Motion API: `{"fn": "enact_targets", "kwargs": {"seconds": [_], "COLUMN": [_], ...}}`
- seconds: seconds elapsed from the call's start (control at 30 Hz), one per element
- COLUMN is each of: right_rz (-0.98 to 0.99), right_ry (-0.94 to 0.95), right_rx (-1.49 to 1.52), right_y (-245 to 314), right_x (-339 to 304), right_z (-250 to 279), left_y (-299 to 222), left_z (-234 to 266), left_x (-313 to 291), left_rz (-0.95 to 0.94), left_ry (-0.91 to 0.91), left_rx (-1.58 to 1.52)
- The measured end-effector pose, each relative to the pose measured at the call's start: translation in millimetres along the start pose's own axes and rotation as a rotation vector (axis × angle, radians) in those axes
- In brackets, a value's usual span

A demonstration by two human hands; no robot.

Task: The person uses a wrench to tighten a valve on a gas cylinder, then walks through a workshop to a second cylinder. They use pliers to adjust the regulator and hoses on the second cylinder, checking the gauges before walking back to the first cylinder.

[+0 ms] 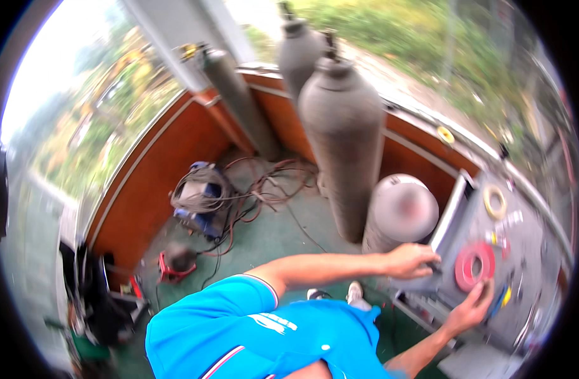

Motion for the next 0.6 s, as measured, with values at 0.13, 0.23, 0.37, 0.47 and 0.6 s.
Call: {"fn": "enact_targets", "kwargs": {"seconds": [0.13, 0.23, 0.37, 0.47, 0.6], "right_rz": [0.420, 0.370, 0.165, -0.688, -0.817], "right_ry": [0.520, 0.796, 1.172, 1.552, 2.105], "right_rx": [0.302, 0.540, 0.412, 0.474, 0.722], "right_y": [151.2, 154.6, 143.9, 95.9, 178.0], "right_x": [-76.1, -148.7, -185.5, -243.1, -374.3], "right_z": [-88.5, -178.0, -294.5, -361.1, -344.6], "left_y": [40.8, 89.8, -25.4, -128.0, -103.9], "left_z": [0.3, 1.1, 119.8, 184.7, 166.2], "left_x": [-65.5, -132.3, -209.4, -266.4, -327.5], "left_rz": [0.627, 0.390, 0.576, 0.348, 0.515], "left_ry": [-0.595, -0.943, -1.183, -1.346, -1.252], "left_rx": [-1.335, -1.437, -1.020, 0.279, 0.777]}}
Point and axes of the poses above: each hand's wrist, its own x-axis towards the middle knuckle, its own z-axis out of the back of the hand, y = z × x, the point moved 5 cm from there along x, towards the middle knuckle, and after that the axes turned 12 degrees about -x, right-handed, at the moved point
